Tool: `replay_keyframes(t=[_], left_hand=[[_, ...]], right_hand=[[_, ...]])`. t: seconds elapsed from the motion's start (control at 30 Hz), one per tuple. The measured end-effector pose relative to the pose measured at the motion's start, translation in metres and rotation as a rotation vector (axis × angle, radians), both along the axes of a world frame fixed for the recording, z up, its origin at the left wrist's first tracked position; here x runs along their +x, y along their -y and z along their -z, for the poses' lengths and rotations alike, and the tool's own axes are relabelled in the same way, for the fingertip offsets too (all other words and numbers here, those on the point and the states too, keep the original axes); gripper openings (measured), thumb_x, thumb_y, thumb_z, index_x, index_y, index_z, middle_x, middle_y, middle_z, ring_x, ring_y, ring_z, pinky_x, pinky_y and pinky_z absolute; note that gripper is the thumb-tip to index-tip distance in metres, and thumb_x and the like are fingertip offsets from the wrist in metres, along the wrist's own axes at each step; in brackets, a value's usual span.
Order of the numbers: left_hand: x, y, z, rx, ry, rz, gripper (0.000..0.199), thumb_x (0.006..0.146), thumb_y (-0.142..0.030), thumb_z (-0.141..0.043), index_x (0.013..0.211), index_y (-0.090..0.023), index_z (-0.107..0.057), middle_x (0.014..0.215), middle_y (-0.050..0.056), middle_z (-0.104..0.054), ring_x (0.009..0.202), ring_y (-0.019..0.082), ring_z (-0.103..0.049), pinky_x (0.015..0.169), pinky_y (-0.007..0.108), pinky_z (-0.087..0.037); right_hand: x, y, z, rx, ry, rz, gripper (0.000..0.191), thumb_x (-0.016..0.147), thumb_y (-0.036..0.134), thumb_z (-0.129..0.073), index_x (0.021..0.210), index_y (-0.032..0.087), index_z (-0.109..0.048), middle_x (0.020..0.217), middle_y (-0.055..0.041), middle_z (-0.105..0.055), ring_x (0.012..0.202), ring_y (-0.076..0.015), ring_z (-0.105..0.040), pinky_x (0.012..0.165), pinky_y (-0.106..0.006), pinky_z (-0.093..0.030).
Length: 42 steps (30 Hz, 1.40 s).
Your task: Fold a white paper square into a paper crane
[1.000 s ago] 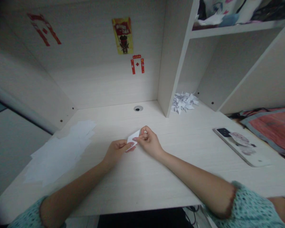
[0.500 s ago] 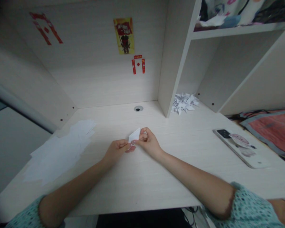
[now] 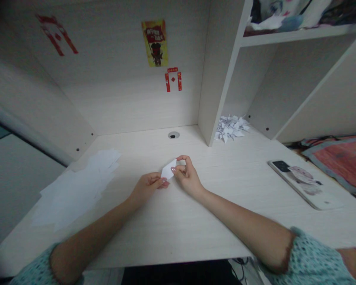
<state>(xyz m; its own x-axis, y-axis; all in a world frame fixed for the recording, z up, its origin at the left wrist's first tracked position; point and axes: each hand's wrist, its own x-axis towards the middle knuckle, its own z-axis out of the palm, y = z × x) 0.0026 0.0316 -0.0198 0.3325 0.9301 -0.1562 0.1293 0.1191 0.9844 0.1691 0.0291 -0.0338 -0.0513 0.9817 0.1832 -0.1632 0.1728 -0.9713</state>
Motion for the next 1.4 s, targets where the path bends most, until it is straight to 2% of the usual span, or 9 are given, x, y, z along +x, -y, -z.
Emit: replay_keyframes(t=[0.27,0.4,0.53,0.6,0.7,0.8,0.93,1.07,1.4], left_hand=[[-0.001,0.005,-0.002,0.013,-0.021,0.031,0.026,0.070,-0.036,-0.066,0.081,-0.013,-0.065,0.072,0.006,-0.070,0.072,0.019,-0.067,0.072,0.030,-0.052],[-0.002,0.009,-0.004,0.093,-0.130,0.054,0.040,0.073,-0.036,-0.064,0.106,-0.016,-0.059,0.075,0.004,-0.071,0.069,0.018,-0.066,0.065,0.027,-0.050],[0.000,0.013,-0.013,0.216,-0.079,-0.005,0.057,0.078,-0.031,-0.059,0.130,-0.024,-0.038,0.087,0.003,-0.071,0.079,0.016,-0.066,0.073,0.027,-0.049],[0.001,0.014,-0.018,0.249,-0.073,-0.014,0.055,0.076,-0.030,-0.061,0.127,-0.025,-0.042,0.090,0.002,-0.071,0.083,0.016,-0.066,0.076,0.027,-0.049],[0.001,0.014,-0.020,0.278,-0.141,0.000,0.034,0.073,-0.031,-0.064,0.105,-0.023,-0.061,0.090,0.002,-0.071,0.083,0.017,-0.067,0.077,0.027,-0.050],[-0.001,0.012,-0.017,0.301,-0.186,-0.017,0.019,0.074,-0.030,-0.063,0.090,-0.023,-0.068,0.091,0.002,-0.072,0.084,0.018,-0.067,0.079,0.028,-0.050],[-0.004,0.011,-0.015,0.357,-0.189,-0.157,0.020,0.073,-0.030,-0.064,0.090,-0.023,-0.071,0.094,0.003,-0.072,0.086,0.019,-0.066,0.082,0.029,-0.049],[-0.004,0.011,-0.017,0.381,-0.180,-0.255,0.021,0.071,-0.031,-0.066,0.089,-0.022,-0.072,0.094,0.004,-0.072,0.086,0.020,-0.066,0.083,0.031,-0.049],[-0.005,0.008,-0.014,0.346,-0.134,-0.174,0.035,0.076,-0.030,-0.062,0.110,-0.023,-0.064,0.095,0.002,-0.070,0.087,0.017,-0.065,0.084,0.027,-0.048]], right_hand=[[-0.002,0.003,-0.002,0.070,0.123,0.100,0.041,0.079,0.033,-0.059,0.111,0.025,-0.034,0.062,0.0054,-0.058,0.057,-0.0137,-0.054,0.057,-0.023,-0.040],[0.002,0.006,-0.006,0.177,0.264,0.128,0.034,0.086,0.032,-0.048,0.117,0.024,-0.035,0.067,0.0035,-0.053,0.060,-0.0146,-0.051,0.058,-0.025,-0.039],[0.003,0.007,-0.009,0.288,0.379,0.080,0.027,0.090,0.027,-0.041,0.116,0.024,-0.038,0.071,0.0018,-0.049,0.063,-0.0151,-0.049,0.062,-0.027,-0.039],[0.003,0.008,-0.009,0.306,0.399,0.066,0.024,0.090,0.027,-0.041,0.113,0.024,-0.039,0.071,0.0012,-0.048,0.066,-0.0159,-0.049,0.064,-0.028,-0.039],[0.003,0.007,-0.009,0.298,0.386,0.059,0.019,0.089,0.029,-0.045,0.106,0.023,-0.044,0.072,0.0006,-0.049,0.070,-0.0166,-0.051,0.068,-0.028,-0.040],[0.002,0.005,-0.008,0.249,0.298,0.055,0.019,0.087,0.033,-0.049,0.102,0.024,-0.046,0.070,0.0019,-0.049,0.069,-0.0153,-0.051,0.067,-0.027,-0.041],[0.002,0.001,-0.006,0.150,0.109,-0.038,0.022,0.081,0.038,-0.058,0.096,0.023,-0.051,0.073,0.0015,-0.055,0.067,-0.0135,-0.054,0.063,-0.025,-0.044],[0.003,0.000,-0.006,0.137,0.138,-0.112,0.031,0.068,0.035,-0.073,0.093,0.021,-0.060,0.088,-0.0038,-0.066,0.081,-0.0172,-0.062,0.078,-0.031,-0.048],[0.006,0.004,-0.009,0.178,0.283,-0.011,0.022,0.072,0.034,-0.069,0.093,0.026,-0.071,0.099,-0.0060,-0.071,0.095,-0.0228,-0.064,0.090,-0.040,-0.046]])
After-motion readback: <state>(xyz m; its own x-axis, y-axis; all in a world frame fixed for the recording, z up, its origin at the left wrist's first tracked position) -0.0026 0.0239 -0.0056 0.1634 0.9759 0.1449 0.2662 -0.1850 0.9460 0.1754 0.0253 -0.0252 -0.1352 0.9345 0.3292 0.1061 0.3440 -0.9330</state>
